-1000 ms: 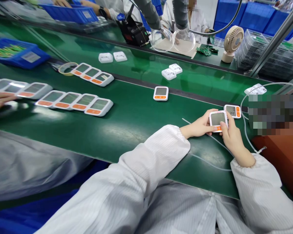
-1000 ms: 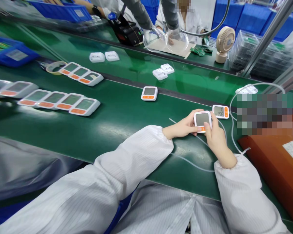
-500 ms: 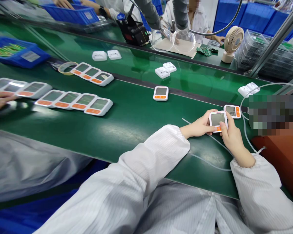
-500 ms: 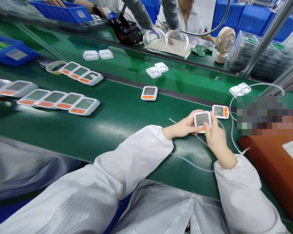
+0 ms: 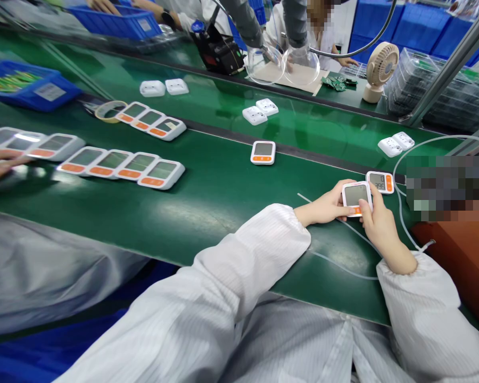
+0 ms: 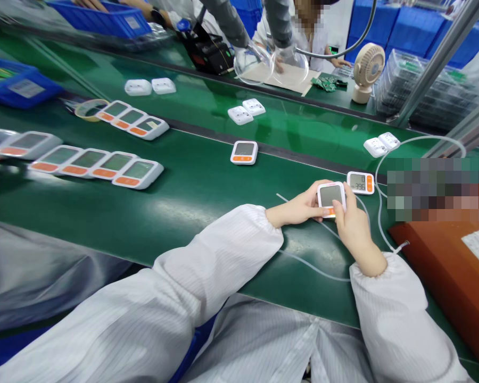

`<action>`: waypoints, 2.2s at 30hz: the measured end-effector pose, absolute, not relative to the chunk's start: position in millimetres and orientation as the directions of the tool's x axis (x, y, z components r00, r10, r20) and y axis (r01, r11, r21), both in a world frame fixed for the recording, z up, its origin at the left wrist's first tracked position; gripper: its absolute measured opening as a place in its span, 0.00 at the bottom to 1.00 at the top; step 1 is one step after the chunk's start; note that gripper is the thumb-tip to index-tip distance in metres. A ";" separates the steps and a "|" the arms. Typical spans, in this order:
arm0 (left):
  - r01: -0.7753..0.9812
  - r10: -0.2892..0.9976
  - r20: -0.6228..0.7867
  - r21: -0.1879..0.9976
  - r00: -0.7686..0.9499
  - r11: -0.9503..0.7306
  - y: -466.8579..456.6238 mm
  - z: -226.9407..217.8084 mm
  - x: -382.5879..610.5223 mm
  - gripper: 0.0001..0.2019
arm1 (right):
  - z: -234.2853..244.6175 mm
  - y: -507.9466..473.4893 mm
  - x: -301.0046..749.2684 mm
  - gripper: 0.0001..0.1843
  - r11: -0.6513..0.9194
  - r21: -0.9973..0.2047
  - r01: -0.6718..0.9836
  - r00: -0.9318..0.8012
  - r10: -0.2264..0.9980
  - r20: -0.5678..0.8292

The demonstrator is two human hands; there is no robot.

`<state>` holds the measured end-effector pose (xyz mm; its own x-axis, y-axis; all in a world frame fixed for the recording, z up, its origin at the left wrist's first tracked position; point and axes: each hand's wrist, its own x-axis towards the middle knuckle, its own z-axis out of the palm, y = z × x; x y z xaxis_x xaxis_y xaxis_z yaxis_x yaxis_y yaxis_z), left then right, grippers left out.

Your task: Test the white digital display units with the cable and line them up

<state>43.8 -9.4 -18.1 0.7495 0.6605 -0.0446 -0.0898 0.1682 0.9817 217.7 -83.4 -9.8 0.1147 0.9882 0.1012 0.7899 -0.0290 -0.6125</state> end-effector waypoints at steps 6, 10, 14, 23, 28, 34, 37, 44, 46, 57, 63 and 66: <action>-0.099 0.666 -0.038 0.981 0.745 0.167 -9.9 -16.5 43.7 0.38 | -8.7 -83.5 217.8 0.36 -0.032 -0.610 0.792 0.110 0.990 0.090; -0.097 0.668 -0.035 0.982 0.743 0.160 -9.7 -16.9 44.1 0.37 | -8.6 -83.5 217.8 0.36 -0.037 -0.607 0.794 0.110 0.990 0.084; -0.095 0.661 -0.032 0.983 0.749 0.155 -9.3 -17.5 44.5 0.38 | -9.0 -83.6 217.6 0.36 -0.036 -0.604 0.796 0.115 0.989 0.093; -0.094 0.661 -0.031 0.984 0.750 0.153 -9.8 -16.7 44.0 0.38 | -9.7 -83.6 218.2 0.37 -0.025 -0.603 0.798 0.113 0.988 0.108; -0.091 0.656 -0.034 0.984 0.754 0.155 -9.5 -17.9 44.0 0.39 | -11.0 -83.4 218.0 0.36 -0.016 -0.599 0.800 0.115 0.985 0.128; -0.097 0.665 -0.032 0.983 0.746 0.155 -9.0 -18.5 44.2 0.39 | -9.9 -83.3 217.2 0.36 -0.036 -0.603 0.797 0.128 0.986 0.110; -0.093 0.673 -0.036 0.984 0.739 0.155 -9.8 -16.2 43.6 0.39 | -7.7 -83.5 217.2 0.36 -0.048 -0.620 0.783 0.130 0.988 0.086; -0.076 0.698 -0.077 0.980 0.712 0.185 -9.6 -14.8 44.1 0.33 | -5.7 -82.8 219.8 0.34 -0.032 -0.657 0.753 0.119 0.989 0.088; -0.048 0.734 -0.103 0.982 0.671 0.181 -7.5 -14.9 44.7 0.27 | -7.0 -82.7 219.9 0.34 -0.022 -0.668 0.744 0.104 0.991 0.084; -0.011 0.911 -0.208 0.974 0.356 0.227 16.7 -18.4 41.8 0.15 | -9.4 -88.5 210.3 0.32 -0.023 -0.650 0.760 -0.020 0.998 -0.059; -0.012 0.937 -0.161 0.985 0.311 0.173 16.6 -28.9 44.8 0.21 | -14.8 -93.1 201.7 0.04 0.291 -0.394 0.872 -0.308 0.951 0.020; 0.112 0.942 -0.100 0.991 0.321 0.067 21.4 -31.0 40.1 0.23 | -16.3 -92.4 201.2 0.04 0.291 -0.427 0.856 -0.308 0.951 0.032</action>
